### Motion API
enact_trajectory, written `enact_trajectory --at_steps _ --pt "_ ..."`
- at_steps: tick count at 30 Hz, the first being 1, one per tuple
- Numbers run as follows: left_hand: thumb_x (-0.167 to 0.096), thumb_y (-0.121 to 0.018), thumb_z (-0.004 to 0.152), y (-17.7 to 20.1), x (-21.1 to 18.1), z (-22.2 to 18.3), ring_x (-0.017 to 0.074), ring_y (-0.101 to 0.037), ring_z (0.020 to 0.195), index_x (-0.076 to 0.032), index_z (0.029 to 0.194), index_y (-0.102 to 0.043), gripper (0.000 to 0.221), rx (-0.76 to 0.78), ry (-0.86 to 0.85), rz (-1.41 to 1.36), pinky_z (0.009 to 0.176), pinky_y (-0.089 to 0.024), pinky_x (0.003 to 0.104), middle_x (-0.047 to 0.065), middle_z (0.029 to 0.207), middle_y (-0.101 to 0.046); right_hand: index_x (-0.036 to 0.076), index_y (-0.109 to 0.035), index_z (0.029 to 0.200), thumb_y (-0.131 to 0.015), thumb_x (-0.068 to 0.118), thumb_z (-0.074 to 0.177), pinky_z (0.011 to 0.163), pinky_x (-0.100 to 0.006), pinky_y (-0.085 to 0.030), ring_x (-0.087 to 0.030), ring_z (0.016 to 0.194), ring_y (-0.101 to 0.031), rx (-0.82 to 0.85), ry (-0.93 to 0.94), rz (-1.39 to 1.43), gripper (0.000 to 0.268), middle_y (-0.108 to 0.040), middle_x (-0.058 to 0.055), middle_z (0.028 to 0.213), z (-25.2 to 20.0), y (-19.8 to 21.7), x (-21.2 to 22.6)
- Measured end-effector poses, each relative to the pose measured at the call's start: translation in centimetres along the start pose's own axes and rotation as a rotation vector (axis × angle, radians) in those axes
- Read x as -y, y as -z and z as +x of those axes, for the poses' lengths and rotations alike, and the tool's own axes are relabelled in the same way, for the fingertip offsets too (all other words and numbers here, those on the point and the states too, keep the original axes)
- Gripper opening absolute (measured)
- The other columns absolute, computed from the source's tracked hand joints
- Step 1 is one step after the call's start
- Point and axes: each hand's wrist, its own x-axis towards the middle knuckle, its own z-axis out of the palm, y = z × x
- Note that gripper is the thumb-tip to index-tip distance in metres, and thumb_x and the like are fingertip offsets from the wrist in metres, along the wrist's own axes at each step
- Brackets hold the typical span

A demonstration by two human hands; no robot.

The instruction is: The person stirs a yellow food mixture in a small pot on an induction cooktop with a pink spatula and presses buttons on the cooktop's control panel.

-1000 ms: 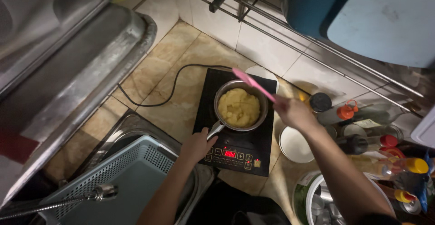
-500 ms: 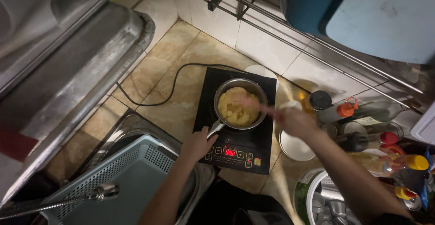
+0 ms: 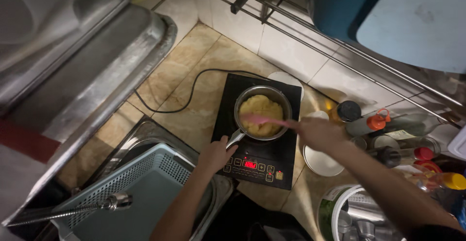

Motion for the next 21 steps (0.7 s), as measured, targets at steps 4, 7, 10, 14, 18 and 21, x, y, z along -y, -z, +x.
enact_trajectory --at_steps 4,7,10,14,18,21 --pt "-0.051 -0.059 0.098 0.0 0.0 0.2 0.0422 -0.071 0.079 -0.003 0.121 -0.058 0.054 0.027 -0.003 0.063 0.069 -0.056 0.053 0.022 0.083 -0.072 0.032 -0.056 0.143 -0.056 0.028 0.093 0.076 -0.05 -0.058 -0.033 0.088 -0.072 -0.065 -0.092 0.046 0.05 -0.068 -0.013 0.097 1.4 0.5 0.1" --pt "-0.052 -0.059 0.098 -0.2 0.2 0.0 0.042 -0.071 0.08 -0.004 0.113 -0.06 0.05 -0.022 -0.024 0.04 0.069 -0.055 0.054 0.021 0.083 -0.073 0.029 -0.06 0.138 -0.052 0.029 0.097 0.077 -0.051 -0.058 -0.033 0.089 -0.072 -0.011 -0.015 0.082 0.042 -0.069 -0.013 0.097 2.6 -2.0 2.5" --pt "-0.051 -0.058 0.099 -0.2 0.1 0.1 0.0423 -0.071 0.079 -0.004 0.112 -0.058 0.049 0.011 0.005 0.025 0.069 -0.055 0.054 0.022 0.082 -0.073 0.026 -0.063 0.134 -0.048 0.029 0.101 0.077 -0.051 -0.058 -0.032 0.089 -0.072 -0.04 -0.013 0.107 0.037 -0.069 -0.013 0.098 0.5 -1.9 0.7" --pt "-0.049 -0.06 0.095 -0.4 0.3 0.2 0.0432 -0.071 0.077 -0.004 0.117 -0.057 0.05 -0.042 -0.036 -0.015 0.067 -0.055 0.054 0.023 0.081 -0.072 0.016 -0.073 0.119 -0.043 0.034 0.111 0.082 -0.045 -0.062 -0.024 0.086 -0.077 0.113 -0.136 -0.032 0.035 -0.077 -0.013 0.092 -0.2 2.5 -4.5" --pt "-0.049 -0.059 0.097 -0.6 0.4 0.2 0.0432 -0.071 0.081 -0.004 0.114 -0.058 0.049 -0.029 -0.027 0.002 0.069 -0.055 0.055 0.023 0.083 -0.072 0.037 -0.059 0.141 -0.046 0.034 0.104 0.084 -0.044 -0.059 -0.026 0.086 -0.076 0.03 -0.275 0.006 0.04 -0.075 -0.01 0.1 0.8 4.3 -6.8" --pt "-0.05 -0.059 0.097 -0.4 0.1 -0.2 0.0431 -0.071 0.082 -0.004 0.115 -0.058 0.049 -0.021 -0.008 0.003 0.07 -0.055 0.055 0.022 0.084 -0.073 0.042 -0.064 0.136 -0.054 0.043 0.1 0.086 -0.04 -0.056 -0.023 0.085 -0.074 0.091 -0.208 0.133 0.037 -0.078 -0.006 0.096 0.3 2.3 -8.3"
